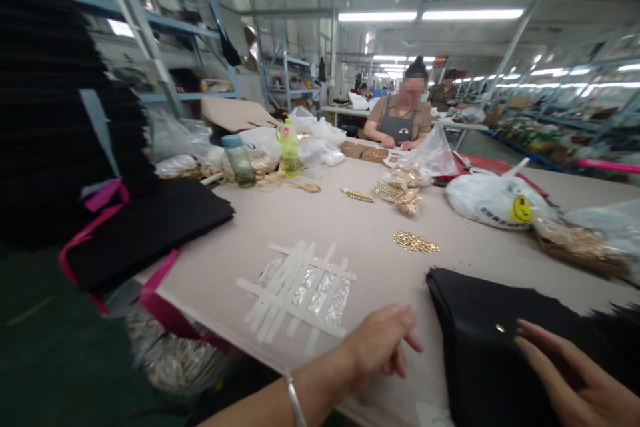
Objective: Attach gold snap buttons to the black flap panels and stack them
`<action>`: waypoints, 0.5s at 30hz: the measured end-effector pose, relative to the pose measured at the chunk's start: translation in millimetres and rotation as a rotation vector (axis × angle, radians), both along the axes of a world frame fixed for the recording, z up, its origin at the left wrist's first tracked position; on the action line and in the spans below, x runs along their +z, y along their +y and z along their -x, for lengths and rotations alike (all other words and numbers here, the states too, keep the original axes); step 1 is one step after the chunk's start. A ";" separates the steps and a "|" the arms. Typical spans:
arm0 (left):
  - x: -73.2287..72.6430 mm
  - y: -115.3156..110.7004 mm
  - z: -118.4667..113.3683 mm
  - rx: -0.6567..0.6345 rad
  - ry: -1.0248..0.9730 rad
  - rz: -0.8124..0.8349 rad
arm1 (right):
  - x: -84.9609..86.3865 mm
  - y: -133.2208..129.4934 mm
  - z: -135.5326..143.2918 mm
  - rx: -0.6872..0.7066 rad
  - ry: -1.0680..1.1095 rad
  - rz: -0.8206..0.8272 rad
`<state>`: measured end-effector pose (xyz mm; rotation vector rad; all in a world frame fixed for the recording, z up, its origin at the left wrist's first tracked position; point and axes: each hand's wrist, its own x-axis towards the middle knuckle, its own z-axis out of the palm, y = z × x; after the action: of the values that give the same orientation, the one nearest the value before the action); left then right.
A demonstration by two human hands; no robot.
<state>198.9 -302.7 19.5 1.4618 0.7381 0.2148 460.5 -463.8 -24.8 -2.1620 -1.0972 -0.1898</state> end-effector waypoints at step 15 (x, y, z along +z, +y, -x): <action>12.7 26.7 157.2 0.290 -0.402 0.268 | 63.9 110.9 266.2 0.911 0.152 -0.067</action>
<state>41.7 -276.0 32.2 1.0105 0.6177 0.5916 194.2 -352.9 39.1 -1.4018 -1.8127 0.3406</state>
